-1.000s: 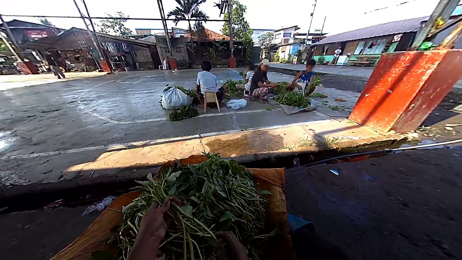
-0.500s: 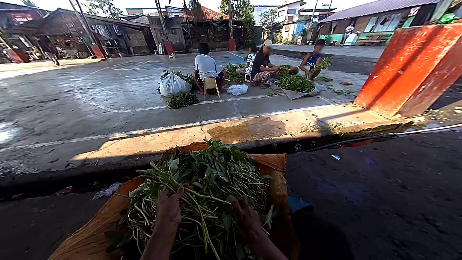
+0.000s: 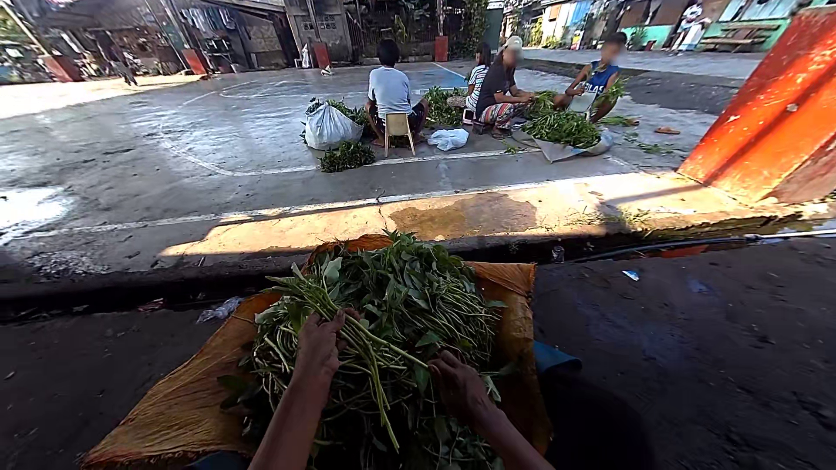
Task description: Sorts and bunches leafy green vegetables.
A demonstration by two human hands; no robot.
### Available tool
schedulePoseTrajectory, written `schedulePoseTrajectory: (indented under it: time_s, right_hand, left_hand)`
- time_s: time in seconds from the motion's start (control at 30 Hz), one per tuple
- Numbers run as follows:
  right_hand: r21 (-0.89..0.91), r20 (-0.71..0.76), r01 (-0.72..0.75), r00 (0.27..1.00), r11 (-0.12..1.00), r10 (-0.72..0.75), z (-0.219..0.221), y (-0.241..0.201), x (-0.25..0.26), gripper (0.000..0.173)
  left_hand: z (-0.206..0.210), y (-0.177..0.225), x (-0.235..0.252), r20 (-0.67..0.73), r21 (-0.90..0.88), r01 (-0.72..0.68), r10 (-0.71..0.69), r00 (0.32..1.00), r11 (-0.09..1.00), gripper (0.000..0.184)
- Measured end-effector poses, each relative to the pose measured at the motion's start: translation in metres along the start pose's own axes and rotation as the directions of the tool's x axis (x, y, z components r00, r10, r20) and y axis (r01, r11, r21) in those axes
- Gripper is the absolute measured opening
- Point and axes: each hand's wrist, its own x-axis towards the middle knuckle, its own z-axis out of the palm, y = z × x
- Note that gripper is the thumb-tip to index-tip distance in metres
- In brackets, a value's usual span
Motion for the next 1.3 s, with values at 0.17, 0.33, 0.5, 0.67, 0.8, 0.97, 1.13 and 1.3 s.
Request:
schedulePoseTrajectory:
  time_s: [0.17,0.33,0.5,0.67,0.8,0.97,1.13,1.3]
  right_hand:
    - [-0.033,0.089,-0.144,0.985,0.989,0.147,-0.005,0.003,0.009,0.030]
    - [-0.043,0.183,-0.326,0.926,0.944,0.329,-0.015,0.013,0.015,0.033]
    - [-0.370,0.444,-0.302,0.773,0.878,0.453,0.002,0.011,0.010,0.041]
    - [0.029,0.452,-0.089,0.890,0.996,0.066,0.024,-0.027,-0.032,0.026]
    - [0.344,-0.176,0.278,0.957,0.897,-0.230,0.021,-0.038,-0.042,0.032]
    - [0.385,-0.470,0.238,0.882,0.892,-0.032,-0.026,-0.068,-0.003,0.038]
    - [0.283,-0.434,0.224,0.897,0.933,-0.084,-0.040,-0.068,0.002,0.034]
    - [-0.039,0.667,-0.084,0.740,0.996,0.089,-0.070,-0.050,-0.042,0.022]
  left_hand:
    - [-0.009,0.002,0.005,-0.018,-0.019,-0.029,0.028,0.999,0.999,0.028]
    - [-0.006,0.015,-0.006,-0.050,-0.048,-0.085,0.083,0.995,0.995,0.028]
    - [0.000,0.012,-0.015,0.030,0.034,-0.083,0.082,0.996,0.996,0.025]
    - [-0.006,0.018,0.000,0.046,0.016,-0.002,0.001,0.999,1.000,0.017]
    - [-0.025,0.020,0.024,0.017,-0.196,0.150,-0.149,0.989,0.969,0.014]
    - [-0.021,0.008,0.018,0.065,-0.473,0.300,-0.307,0.950,0.828,0.011]
    - [-0.019,0.037,0.023,0.052,-0.524,0.204,-0.207,0.977,0.827,0.011]
    - [-0.098,0.078,0.066,-0.267,-0.563,-0.132,-0.029,0.963,0.816,0.010]
